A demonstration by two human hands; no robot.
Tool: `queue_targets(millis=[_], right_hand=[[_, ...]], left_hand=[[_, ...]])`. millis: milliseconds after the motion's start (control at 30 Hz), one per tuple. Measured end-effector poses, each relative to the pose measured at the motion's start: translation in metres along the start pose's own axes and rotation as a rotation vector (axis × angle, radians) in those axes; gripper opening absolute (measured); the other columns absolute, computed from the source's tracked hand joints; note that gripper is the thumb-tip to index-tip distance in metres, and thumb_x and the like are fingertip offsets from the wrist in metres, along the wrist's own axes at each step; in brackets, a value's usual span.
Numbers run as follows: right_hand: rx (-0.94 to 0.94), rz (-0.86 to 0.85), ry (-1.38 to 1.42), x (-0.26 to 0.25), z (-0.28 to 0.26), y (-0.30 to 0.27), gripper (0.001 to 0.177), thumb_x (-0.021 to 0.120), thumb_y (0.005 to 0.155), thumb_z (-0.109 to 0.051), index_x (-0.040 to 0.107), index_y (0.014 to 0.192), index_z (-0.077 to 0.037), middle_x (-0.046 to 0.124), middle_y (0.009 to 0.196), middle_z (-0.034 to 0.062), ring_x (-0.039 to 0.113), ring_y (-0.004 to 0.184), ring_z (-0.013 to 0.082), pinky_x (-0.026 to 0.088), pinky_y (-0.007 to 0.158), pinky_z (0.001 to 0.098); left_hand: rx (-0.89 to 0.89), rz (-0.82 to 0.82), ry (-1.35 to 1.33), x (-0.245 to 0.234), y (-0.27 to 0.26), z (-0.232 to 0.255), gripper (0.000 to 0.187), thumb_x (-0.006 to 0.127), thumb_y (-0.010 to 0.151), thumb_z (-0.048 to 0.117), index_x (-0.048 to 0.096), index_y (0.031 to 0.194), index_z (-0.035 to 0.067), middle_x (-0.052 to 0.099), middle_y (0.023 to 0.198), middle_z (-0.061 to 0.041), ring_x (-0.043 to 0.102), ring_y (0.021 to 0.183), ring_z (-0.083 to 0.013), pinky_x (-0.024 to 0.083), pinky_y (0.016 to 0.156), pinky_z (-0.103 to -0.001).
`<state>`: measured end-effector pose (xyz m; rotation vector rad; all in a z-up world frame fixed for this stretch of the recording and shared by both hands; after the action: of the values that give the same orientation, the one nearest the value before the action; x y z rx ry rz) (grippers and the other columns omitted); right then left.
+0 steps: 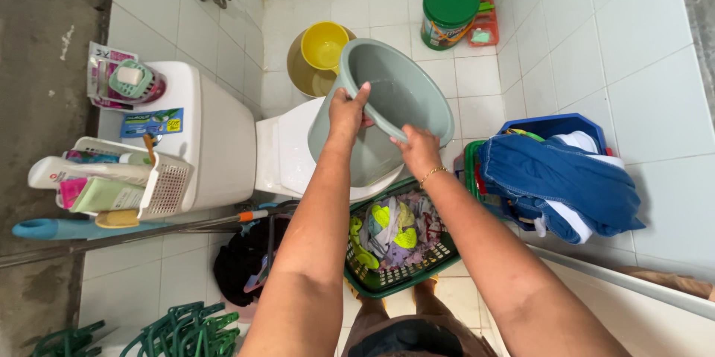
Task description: The person washes a blue garment by hand in a bucket of soapy water. They rinse the bucket, add fresh water, submerge the garment, agitate it, and then wring it out before placing it on a hanger.
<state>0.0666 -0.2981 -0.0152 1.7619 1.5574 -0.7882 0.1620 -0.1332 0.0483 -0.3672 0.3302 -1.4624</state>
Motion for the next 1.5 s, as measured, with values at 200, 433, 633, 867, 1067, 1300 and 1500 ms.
queue_targets(millis=[200, 433, 633, 867, 1067, 1300, 1500], right_hand=[[0.285, -0.134, 0.132, -0.005, 0.039, 0.023, 0.041, 0.070, 0.097, -0.041, 0.064, 0.116, -0.005, 0.070, 0.108, 0.0217, 0.065, 0.106, 0.0435, 0.052, 0.091, 0.0464], [0.431, -0.001, 0.277, -0.019, 0.068, 0.037, 0.052, 0.071, 0.094, -0.038, 0.060, 0.131, -0.003, 0.069, 0.119, 0.0224, 0.066, 0.111, 0.0375, 0.049, 0.095, 0.0425], [0.446, 0.030, 0.367, -0.024, 0.079, 0.057, 0.038, 0.070, 0.094, -0.030, 0.067, 0.120, -0.003, 0.074, 0.108, 0.0200, 0.071, 0.097, 0.0331, 0.053, 0.089, 0.0391], [0.346, 0.108, 0.222, -0.016, 0.119, 0.081, 0.035, 0.074, 0.093, -0.028, 0.069, 0.113, 0.000, 0.073, 0.101, 0.0222, 0.069, 0.092, 0.0364, 0.053, 0.086, 0.0426], [0.357, 0.088, 0.298, -0.015, 0.120, 0.098, 0.032, 0.073, 0.093, -0.030, 0.071, 0.108, -0.002, 0.072, 0.090, 0.0154, 0.067, 0.081, 0.0285, 0.052, 0.080, 0.0393], [0.631, 0.211, 0.621, -0.023, 0.099, 0.101, 0.039, 0.074, 0.095, -0.035, 0.066, 0.077, -0.002, 0.053, 0.066, -0.0012, 0.042, 0.062, 0.0121, 0.037, 0.058, 0.0325], [0.736, 0.252, 0.701, -0.020, 0.101, 0.102, 0.036, 0.077, 0.091, -0.033, 0.065, 0.076, -0.002, 0.051, 0.066, -0.0007, 0.040, 0.061, 0.0141, 0.036, 0.056, 0.0329]], left_hand=[[-0.092, -0.092, -0.077, 0.017, 0.006, -0.035, 0.030, 0.075, 0.089, 0.034, 0.058, 0.088, 0.010, 0.065, 0.071, -0.003, 0.064, 0.056, -0.0143, 0.053, 0.051, -0.029], [0.253, -0.007, 0.019, -0.009, -0.006, -0.132, 0.038, 0.076, 0.093, 0.011, 0.044, 0.073, 0.006, 0.054, 0.068, -0.003, 0.054, 0.057, -0.0113, 0.049, 0.051, -0.028], [-0.102, -0.011, 0.259, -0.037, -0.046, -0.175, 0.020, 0.073, 0.090, 0.018, 0.060, 0.080, 0.007, 0.068, 0.072, -0.003, 0.065, 0.059, -0.0117, 0.049, 0.051, -0.028], [-0.160, -0.025, 0.206, -0.046, -0.056, -0.190, 0.020, 0.076, 0.088, 0.021, 0.063, 0.085, 0.005, 0.069, 0.075, -0.005, 0.065, 0.060, -0.0133, 0.050, 0.053, -0.029], [-0.164, -0.001, 0.268, -0.063, -0.067, -0.203, 0.022, 0.076, 0.089, 0.022, 0.065, 0.085, 0.003, 0.069, 0.069, -0.004, 0.063, 0.055, -0.0127, 0.048, 0.050, -0.028], [-0.253, 0.000, 0.208, -0.090, -0.086, -0.224, 0.018, 0.075, 0.089, 0.018, 0.065, 0.085, 0.004, 0.066, 0.069, -0.003, 0.059, 0.055, -0.0107, 0.047, 0.050, -0.028], [-0.216, 0.013, 0.127, -0.116, -0.093, -0.263, 0.017, 0.076, 0.088, 0.012, 0.063, 0.083, 0.002, 0.065, 0.068, -0.003, 0.059, 0.054, -0.0109, 0.048, 0.051, -0.028]])
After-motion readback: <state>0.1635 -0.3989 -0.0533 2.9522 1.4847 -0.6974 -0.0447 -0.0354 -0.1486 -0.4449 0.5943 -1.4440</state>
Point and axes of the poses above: each hand's wrist, its own y-axis towards the middle knuckle, its own x-axis out of the palm, z = x × y, the point moved 2 cm from there along y, towards the middle knuckle
